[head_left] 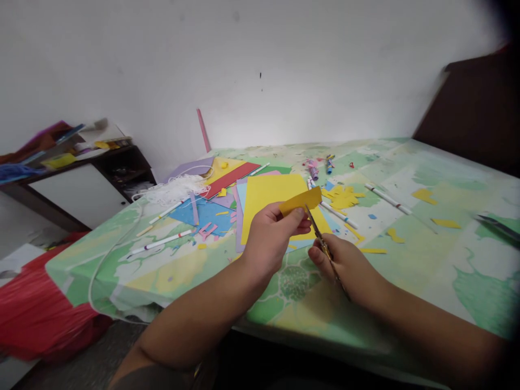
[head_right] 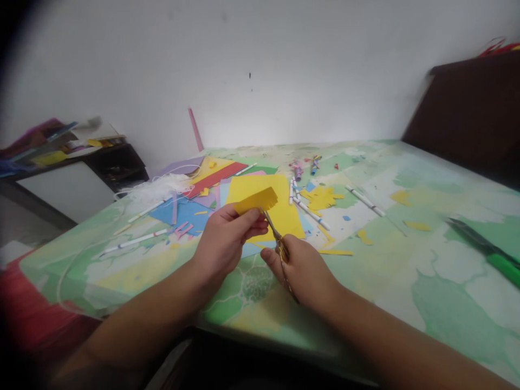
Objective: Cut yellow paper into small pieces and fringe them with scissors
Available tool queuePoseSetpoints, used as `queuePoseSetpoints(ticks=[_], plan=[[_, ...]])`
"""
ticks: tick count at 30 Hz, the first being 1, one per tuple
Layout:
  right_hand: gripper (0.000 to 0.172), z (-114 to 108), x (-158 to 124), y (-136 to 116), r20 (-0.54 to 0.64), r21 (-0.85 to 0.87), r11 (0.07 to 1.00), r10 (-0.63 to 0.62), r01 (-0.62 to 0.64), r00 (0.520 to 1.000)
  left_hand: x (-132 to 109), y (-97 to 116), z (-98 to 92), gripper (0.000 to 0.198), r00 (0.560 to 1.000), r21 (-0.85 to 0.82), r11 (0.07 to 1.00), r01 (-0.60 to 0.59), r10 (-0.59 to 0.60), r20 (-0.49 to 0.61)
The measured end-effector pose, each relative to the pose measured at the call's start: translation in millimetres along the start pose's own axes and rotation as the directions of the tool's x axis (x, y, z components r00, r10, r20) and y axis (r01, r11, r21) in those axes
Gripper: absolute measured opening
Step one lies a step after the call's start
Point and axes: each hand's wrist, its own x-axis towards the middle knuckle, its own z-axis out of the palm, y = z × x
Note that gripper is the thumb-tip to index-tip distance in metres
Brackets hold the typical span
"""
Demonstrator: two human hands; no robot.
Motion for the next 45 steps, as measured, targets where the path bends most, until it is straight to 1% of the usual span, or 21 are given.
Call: queuePoseSetpoints(ticks=[6,13,20,28,36,41,45], plan=[[0.045,-0.7,0.3,-1.9,0.003,0.077,0.997,-0.02,0.019,1.0,-1.3,-0.4,0.5,0.011,1.0,0.006,1.0,0.014,-0.014,-0.007],[0.045,0.1,-0.7,0.2,-0.008,0.122,0.992,-0.04,0.041,0.999,-3.8,-1.4,1.5,0.011,0.998,0.047,0.998,0.042,-0.044,0.053],[0.045,-0.7,-0.6,-1.0,-0.024,0.162,0.987,-0.022,0.026,0.999,-6.4,-0.5,1.7,0.009,0.997,0.083,0.996,0.039,-0.045,0.07],[0.051,-0.4,-2.0,-0.8,-0.03,0.126,0.992,-0.015,0.019,0.999,-5.9,-1.3,1.0,0.009,0.996,0.091,0.995,0.036,-0.043,0.076],[0.058,2.1,-0.5,0.7,-0.036,0.111,0.994,0.006,-0.002,0.999,-4.2,-3.6,0.2,0.012,0.996,0.065,0.998,0.024,-0.03,0.089],[0.059,1.7,0.5,-0.6,-0.066,0.096,0.995,0.006,0.001,0.998,-4.7,-3.7,-0.9,0.016,0.996,0.05,0.999,0.005,-0.01,0.093],[0.059,0.6,0.7,-1.4,-0.091,0.118,0.993,0.011,0.0,0.996,-5.2,-2.0,-1.6,0.019,0.996,0.066,0.998,-0.007,0.001,0.091]])
